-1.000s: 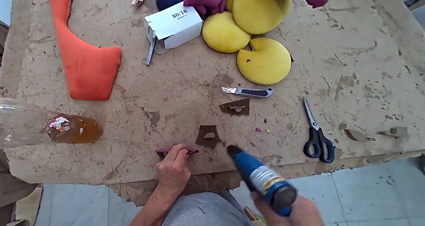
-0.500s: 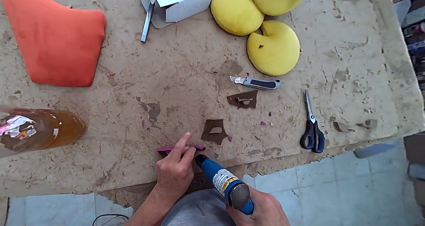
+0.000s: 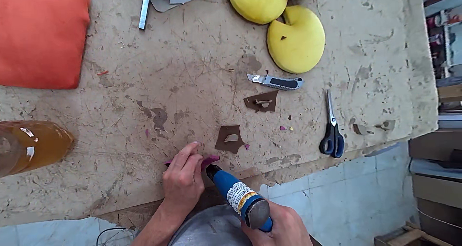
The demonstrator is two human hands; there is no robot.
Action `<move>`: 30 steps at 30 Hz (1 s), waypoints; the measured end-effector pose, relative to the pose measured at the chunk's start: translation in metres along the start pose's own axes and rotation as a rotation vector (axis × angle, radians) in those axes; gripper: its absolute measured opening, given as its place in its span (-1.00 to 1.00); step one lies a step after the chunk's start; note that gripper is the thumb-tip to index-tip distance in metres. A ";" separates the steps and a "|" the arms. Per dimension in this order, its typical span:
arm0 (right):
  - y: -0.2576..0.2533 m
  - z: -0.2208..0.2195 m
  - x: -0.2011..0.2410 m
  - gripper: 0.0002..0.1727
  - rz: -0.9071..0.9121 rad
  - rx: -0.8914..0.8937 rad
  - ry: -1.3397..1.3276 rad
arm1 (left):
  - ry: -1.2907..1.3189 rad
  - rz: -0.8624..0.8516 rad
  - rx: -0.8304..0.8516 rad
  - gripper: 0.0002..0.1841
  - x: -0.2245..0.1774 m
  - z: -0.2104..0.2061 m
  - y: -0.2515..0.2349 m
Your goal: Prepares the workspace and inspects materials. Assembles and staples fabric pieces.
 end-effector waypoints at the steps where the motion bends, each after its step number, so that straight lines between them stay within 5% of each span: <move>1: 0.000 0.000 0.001 -0.60 -0.005 0.000 0.002 | -0.003 0.011 0.003 -0.83 0.001 0.000 -0.001; 19: -0.011 -0.010 0.011 -0.67 -0.033 -0.026 0.096 | -0.010 0.024 0.026 -0.83 0.005 -0.002 -0.001; 23: 0.000 0.006 -0.014 -0.70 -0.043 -0.056 -0.032 | 0.007 0.011 0.034 -0.81 0.004 0.000 -0.004; 26: 0.015 0.041 -0.051 -0.64 -0.169 -0.147 -0.108 | 0.141 0.057 0.062 -0.81 0.008 0.005 -0.003; 30: -0.015 0.062 -0.086 -0.50 -0.204 -0.453 0.113 | 0.494 0.162 -0.035 -0.72 0.009 0.025 -0.006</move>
Point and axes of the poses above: each hand's wrist, its own y-axis away from the middle knuckle, its own z-axis out of the back of the hand, x = y × z, the point moved 4 cm from there along -y, towards the middle knuckle, and after that the axes turned 13 degrees about -z, right-handed, at the moved point
